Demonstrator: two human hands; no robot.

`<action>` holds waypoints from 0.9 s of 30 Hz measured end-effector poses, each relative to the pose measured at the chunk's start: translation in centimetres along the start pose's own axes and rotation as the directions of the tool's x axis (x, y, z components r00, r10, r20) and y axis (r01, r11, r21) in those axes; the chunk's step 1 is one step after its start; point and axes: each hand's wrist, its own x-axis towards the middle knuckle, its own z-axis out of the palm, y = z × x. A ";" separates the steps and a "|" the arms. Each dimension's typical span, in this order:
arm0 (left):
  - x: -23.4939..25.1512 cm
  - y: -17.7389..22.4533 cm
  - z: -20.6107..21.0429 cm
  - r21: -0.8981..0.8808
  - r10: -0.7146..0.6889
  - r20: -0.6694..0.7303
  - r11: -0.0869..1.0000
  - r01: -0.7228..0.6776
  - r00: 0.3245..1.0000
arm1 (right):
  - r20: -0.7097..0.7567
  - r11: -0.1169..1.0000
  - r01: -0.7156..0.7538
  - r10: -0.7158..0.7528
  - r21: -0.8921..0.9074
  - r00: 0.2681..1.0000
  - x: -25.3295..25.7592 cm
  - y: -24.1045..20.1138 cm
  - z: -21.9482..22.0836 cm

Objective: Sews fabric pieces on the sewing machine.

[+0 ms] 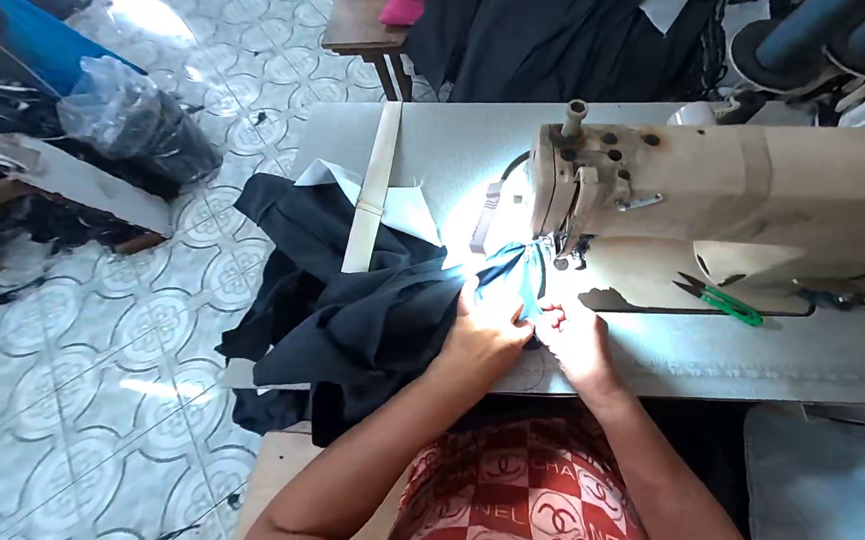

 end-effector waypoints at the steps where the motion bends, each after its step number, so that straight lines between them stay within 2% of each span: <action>1: 0.2 0.1 -0.3 0.013 0.004 0.027 1.000 -0.004 1.000 | -0.021 0.998 0.036 -0.037 -0.042 0.999 -0.1 0.0 0.3; 3: 0.6 -0.1 -0.6 -0.035 0.016 0.104 0.999 -0.013 0.994 | -0.035 0.989 0.095 -0.100 -0.117 0.994 -0.2 0.0 0.5; 5: 0.6 -0.4 -0.4 -0.155 0.029 0.157 0.988 -0.005 0.987 | 0.032 0.978 0.094 -0.089 -0.187 0.995 -0.1 -0.5 0.0; 8: 0.3 -0.5 0.2 -0.173 0.036 0.123 0.985 -0.015 0.992 | 0.155 0.945 0.097 -0.050 -0.312 0.987 0.3 -1.2 -0.9; 13: 0.2 -0.2 0.1 -0.138 0.028 0.080 0.990 -0.017 0.996 | 0.165 0.831 0.335 -0.292 -0.444 0.942 -0.6 -0.4 -0.7; 19: 0.1 0.0 0.4 -0.114 0.033 0.047 0.993 -0.028 0.998 | 0.123 0.737 0.323 -0.313 -0.593 0.942 -1.6 -0.3 -0.7; 27: 0.2 -0.1 0.6 -0.117 0.047 0.049 0.992 -0.041 0.998 | 0.096 0.695 0.304 -0.322 -0.652 0.942 -1.8 0.0 -0.1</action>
